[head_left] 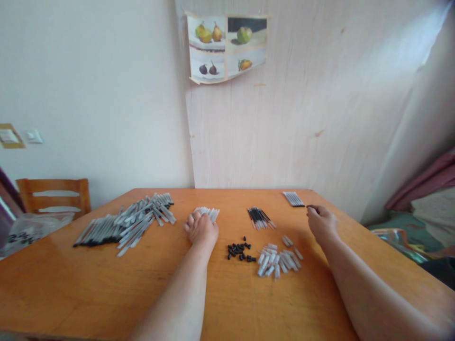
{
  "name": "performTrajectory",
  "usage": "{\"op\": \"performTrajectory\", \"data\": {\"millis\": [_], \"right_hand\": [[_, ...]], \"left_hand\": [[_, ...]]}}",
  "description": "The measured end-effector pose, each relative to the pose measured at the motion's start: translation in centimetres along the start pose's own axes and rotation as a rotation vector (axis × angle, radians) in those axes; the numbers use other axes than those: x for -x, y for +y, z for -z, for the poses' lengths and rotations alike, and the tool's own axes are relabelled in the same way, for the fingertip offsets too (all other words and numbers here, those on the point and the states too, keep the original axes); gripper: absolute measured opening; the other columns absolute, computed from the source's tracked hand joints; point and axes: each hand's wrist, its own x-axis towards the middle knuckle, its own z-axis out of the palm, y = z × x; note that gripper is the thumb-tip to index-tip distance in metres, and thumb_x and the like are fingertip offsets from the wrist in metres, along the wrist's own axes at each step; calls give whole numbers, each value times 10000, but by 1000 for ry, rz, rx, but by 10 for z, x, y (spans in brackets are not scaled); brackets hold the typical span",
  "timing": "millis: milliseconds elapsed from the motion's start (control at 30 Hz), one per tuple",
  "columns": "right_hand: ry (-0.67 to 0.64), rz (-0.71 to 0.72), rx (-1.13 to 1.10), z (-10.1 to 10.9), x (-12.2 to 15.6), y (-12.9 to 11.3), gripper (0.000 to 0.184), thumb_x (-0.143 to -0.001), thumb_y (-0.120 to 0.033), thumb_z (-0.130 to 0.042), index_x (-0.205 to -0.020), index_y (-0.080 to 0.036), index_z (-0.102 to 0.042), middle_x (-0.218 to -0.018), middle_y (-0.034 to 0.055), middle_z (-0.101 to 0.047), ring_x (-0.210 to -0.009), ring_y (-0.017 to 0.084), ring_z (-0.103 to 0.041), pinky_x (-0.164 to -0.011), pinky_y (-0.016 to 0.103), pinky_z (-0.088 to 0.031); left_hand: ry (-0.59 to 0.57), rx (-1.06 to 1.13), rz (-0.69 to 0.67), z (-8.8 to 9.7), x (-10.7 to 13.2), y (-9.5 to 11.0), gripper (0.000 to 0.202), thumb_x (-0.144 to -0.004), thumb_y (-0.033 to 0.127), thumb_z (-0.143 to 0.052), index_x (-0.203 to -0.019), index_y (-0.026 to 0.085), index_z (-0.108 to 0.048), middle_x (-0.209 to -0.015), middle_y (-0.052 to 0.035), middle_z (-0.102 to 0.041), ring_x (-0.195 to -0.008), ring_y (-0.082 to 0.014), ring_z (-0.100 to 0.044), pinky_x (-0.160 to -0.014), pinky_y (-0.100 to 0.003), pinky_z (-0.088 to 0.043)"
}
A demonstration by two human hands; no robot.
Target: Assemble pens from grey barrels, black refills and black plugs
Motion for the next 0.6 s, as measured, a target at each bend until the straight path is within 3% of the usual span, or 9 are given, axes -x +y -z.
{"op": "performTrajectory", "data": {"millis": [600], "right_hand": [[34, 5, -63, 0, 0, -1, 435, -770, -408, -476, -1042, -174, -721, -815, 90, -707, -724, 217, -613, -594, 292, -401]], "left_hand": [[18, -30, -86, -2, 2, 3, 238, -783, 343, -523, -892, 218, -693, -1221, -149, -553, -1199, -356, -365, -937, -522, -279]]}}
